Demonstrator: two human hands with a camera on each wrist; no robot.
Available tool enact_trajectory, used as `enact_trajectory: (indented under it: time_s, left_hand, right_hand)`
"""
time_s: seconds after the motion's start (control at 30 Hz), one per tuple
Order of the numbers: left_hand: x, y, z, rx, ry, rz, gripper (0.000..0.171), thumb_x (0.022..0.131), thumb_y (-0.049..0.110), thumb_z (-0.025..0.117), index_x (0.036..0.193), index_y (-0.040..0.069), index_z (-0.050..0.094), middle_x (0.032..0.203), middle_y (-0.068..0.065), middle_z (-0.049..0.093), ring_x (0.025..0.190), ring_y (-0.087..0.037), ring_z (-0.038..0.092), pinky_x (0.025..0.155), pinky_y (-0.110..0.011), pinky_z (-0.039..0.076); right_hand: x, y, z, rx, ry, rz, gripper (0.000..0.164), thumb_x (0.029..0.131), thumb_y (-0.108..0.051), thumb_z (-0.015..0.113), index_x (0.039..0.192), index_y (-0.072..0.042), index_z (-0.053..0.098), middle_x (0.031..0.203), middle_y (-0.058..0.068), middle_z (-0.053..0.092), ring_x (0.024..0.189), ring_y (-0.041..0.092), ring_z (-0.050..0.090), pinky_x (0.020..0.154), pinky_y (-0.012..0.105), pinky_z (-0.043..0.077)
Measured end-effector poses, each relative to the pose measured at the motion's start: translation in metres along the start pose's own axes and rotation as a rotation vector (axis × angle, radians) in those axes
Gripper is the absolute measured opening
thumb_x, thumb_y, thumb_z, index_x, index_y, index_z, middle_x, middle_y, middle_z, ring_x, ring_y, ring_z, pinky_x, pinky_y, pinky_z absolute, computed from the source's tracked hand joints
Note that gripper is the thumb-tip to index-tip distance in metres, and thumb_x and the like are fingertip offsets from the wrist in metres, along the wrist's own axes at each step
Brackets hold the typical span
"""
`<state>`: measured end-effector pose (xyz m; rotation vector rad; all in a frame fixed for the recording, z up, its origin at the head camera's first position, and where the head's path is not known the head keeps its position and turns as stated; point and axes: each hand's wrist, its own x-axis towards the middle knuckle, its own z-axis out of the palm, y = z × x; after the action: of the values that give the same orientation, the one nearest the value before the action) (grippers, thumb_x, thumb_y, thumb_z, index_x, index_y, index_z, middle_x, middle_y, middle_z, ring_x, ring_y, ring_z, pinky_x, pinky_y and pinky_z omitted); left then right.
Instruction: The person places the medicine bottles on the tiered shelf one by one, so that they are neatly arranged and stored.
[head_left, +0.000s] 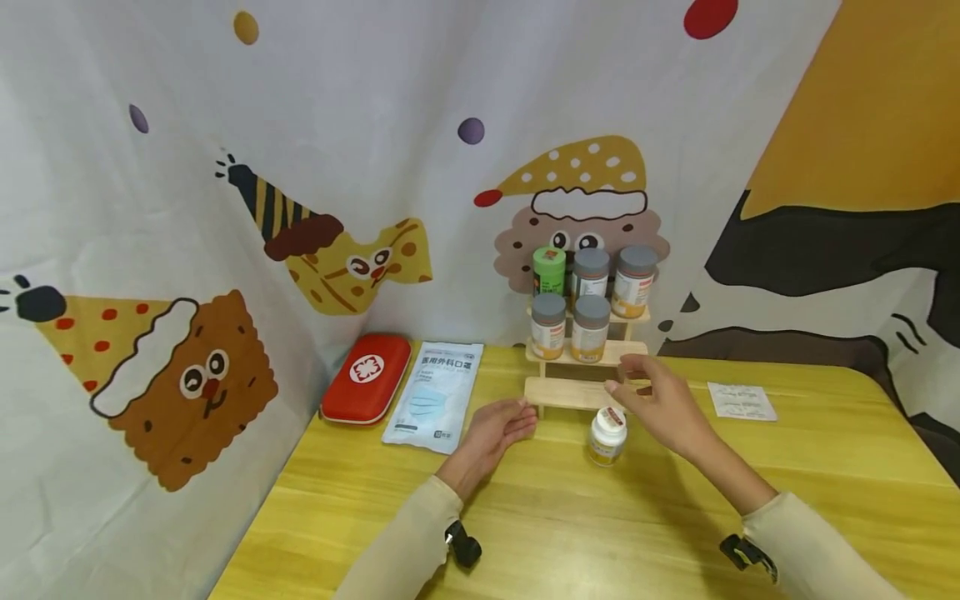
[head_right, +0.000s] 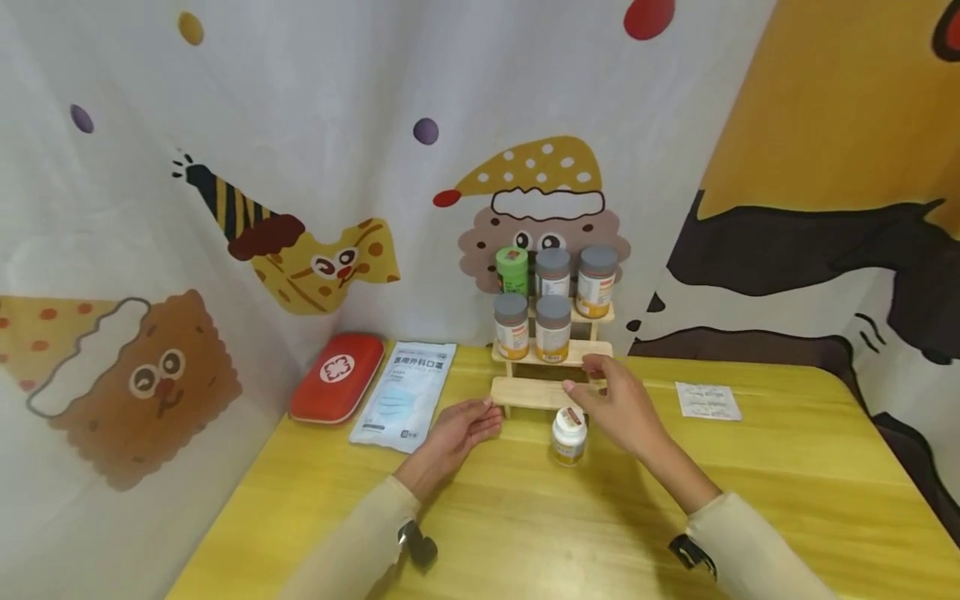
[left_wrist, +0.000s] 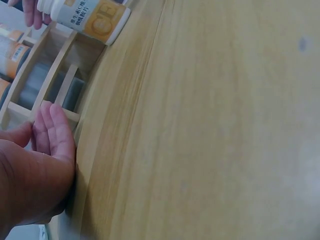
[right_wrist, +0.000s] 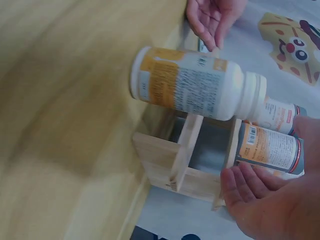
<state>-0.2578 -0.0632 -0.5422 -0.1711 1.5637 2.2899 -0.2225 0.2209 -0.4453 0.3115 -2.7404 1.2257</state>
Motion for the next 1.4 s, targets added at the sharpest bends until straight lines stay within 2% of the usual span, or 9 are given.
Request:
enact_trajectory:
  time_s: [0.3, 0.53, 0.8, 1.03, 1.4]
  left_hand:
    - [0.001, -0.002, 0.000, -0.003, 0.014, -0.001, 0.035, 0.107, 0.016, 0.064, 0.133, -0.007, 0.062, 0.112, -0.013, 0.077, 0.099, -0.018, 0.077, 0.098, -0.032, 0.066]
    - [-0.001, -0.002, 0.000, 0.004, 0.017, 0.003, 0.035, 0.107, 0.017, 0.064, 0.132, -0.007, 0.062, 0.115, -0.016, 0.076, 0.101, -0.020, 0.077, 0.099, -0.034, 0.066]
    - [-0.002, -0.002, 0.001, 0.012, 0.007, 0.013, 0.033, 0.108, 0.017, 0.062, 0.130, -0.008, 0.063, 0.111, -0.012, 0.077, 0.098, -0.018, 0.076, 0.097, -0.032, 0.066]
    - [-0.003, -0.003, 0.001, 0.013, 0.007, 0.017, 0.033, 0.107, 0.017, 0.063, 0.128, -0.008, 0.063, 0.108, -0.011, 0.077, 0.096, -0.016, 0.076, 0.096, -0.032, 0.067]
    - [0.000, -0.003, 0.000, 0.010, 0.004, 0.017, 0.031, 0.108, 0.017, 0.062, 0.128, -0.007, 0.064, 0.108, -0.010, 0.077, 0.097, -0.017, 0.076, 0.096, -0.031, 0.067]
  right_hand:
    - [-0.029, 0.007, 0.013, -0.011, -0.031, -0.092, 0.052, 0.107, -0.033, 0.065, 0.146, 0.000, 0.054, 0.141, 0.021, 0.064, 0.128, 0.041, 0.062, 0.099, 0.059, 0.061]
    - [-0.043, 0.013, 0.023, -0.054, -0.023, -0.139, 0.053, 0.103, -0.027, 0.072, 0.145, 0.001, 0.057, 0.135, 0.017, 0.069, 0.118, 0.032, 0.067, 0.090, 0.045, 0.065]
    - [-0.045, 0.017, 0.027, -0.064, -0.034, -0.130, 0.059, 0.097, -0.023, 0.079, 0.146, 0.002, 0.056, 0.130, 0.016, 0.069, 0.118, 0.033, 0.067, 0.090, 0.050, 0.065]
    - [-0.044, 0.019, 0.030, -0.053, -0.011, -0.133, 0.050, 0.097, -0.017, 0.079, 0.140, -0.002, 0.060, 0.126, 0.012, 0.071, 0.115, 0.030, 0.068, 0.090, 0.048, 0.066]
    - [-0.043, 0.022, 0.034, -0.053, 0.002, -0.134, 0.041, 0.096, -0.016, 0.080, 0.132, -0.008, 0.064, 0.118, 0.003, 0.073, 0.110, 0.021, 0.068, 0.089, 0.045, 0.067]
